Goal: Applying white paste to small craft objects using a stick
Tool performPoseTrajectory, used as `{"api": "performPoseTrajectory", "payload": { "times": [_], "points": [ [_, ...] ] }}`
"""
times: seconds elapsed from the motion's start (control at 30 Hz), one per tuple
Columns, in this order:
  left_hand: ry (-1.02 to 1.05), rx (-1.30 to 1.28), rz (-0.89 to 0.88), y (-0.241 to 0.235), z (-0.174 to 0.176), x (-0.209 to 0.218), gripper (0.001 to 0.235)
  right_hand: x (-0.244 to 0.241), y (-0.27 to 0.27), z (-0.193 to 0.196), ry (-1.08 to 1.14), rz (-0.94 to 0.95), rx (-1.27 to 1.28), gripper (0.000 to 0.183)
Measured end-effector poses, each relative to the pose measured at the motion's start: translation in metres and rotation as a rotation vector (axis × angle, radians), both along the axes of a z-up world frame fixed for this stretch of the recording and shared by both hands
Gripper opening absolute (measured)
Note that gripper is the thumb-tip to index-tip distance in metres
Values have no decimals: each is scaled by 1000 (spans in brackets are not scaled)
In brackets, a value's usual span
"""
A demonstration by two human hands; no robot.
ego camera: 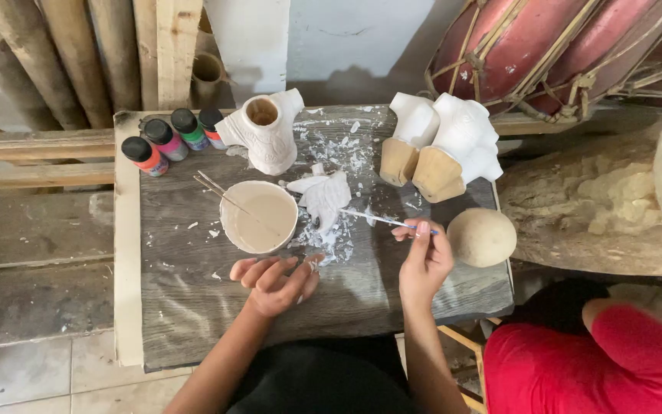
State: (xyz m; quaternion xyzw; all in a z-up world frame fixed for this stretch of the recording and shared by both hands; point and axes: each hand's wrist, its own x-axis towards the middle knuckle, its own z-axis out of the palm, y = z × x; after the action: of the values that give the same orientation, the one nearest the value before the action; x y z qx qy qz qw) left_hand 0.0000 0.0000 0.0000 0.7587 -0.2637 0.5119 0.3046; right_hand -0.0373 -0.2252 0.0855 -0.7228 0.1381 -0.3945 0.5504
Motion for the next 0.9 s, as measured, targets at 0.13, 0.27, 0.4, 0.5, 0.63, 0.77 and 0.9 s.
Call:
{"api": "performPoseTrajectory", "payload": {
  "times": [0.13,0.27,0.4,0.5,0.63,0.77,0.9],
  "points": [
    [-3,-11,-6,-2,9,2,18,-12,13,3,-26,15,-41,27],
    [13,18,19,-2,12,1,17,-26,23,2,-20,42,-139,24],
    [-3,-11,26,-3,10,3,14,-38,27,-5,-45,92,-154,24],
    [-3,-9,37,-4,16,5,15,-32,27,-4,-52,114,-178,23],
    [-6,-28,41,-4,6,2,16,-22,20,-4,-66,98,-187,23],
    [-8,-12,37,-3,5,3,16,-15,14,2,-100,93,-218,25],
    [-6,-4,40,-5,8,4,16,-16,15,4,-137,89,-262,24]
  ]
}}
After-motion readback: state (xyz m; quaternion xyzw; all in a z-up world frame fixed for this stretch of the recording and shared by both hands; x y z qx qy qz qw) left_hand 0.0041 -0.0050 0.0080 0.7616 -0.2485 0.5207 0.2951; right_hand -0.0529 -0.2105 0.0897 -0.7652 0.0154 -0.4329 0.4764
